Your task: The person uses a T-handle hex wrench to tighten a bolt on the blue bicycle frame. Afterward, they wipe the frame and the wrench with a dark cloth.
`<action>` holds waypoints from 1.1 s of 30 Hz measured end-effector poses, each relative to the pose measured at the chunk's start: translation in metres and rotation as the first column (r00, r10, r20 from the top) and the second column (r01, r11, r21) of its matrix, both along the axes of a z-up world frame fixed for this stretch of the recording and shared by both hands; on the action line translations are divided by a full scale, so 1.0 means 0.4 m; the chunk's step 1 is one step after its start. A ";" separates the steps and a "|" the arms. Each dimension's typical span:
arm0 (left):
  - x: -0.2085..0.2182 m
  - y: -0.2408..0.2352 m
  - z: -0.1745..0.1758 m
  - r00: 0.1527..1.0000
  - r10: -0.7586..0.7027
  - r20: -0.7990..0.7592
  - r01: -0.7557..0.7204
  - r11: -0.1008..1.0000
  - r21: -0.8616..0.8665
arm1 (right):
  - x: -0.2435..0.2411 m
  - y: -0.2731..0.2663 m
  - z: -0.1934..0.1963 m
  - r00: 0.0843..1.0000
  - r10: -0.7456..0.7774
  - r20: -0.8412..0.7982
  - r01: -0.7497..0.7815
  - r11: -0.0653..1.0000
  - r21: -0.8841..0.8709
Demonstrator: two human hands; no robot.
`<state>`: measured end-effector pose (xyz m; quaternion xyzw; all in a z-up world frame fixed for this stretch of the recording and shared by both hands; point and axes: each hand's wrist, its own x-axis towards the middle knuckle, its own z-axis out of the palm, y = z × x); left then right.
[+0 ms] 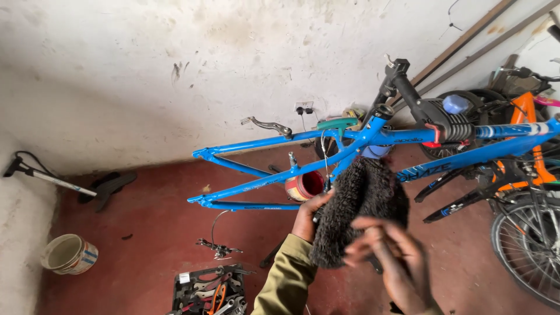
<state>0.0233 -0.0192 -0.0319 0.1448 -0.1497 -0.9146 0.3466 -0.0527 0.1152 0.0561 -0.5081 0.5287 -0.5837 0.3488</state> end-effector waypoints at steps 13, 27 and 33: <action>-0.040 0.011 -0.019 0.991 0.106 0.078 -0.109 0.993 0.040 | -0.117 -0.090 -0.102 0.555 -0.549 -0.626 0.468 0.827 -0.311; 0.033 -0.008 0.021 0.985 -0.156 0.077 0.153 0.987 0.045 | -0.351 -0.044 -0.035 0.879 -0.464 0.111 0.368 0.806 0.464; -0.006 -0.002 0.014 0.997 -0.080 -0.013 0.081 0.981 0.177 | -0.167 0.002 0.039 0.537 -0.827 -0.165 0.824 0.474 0.310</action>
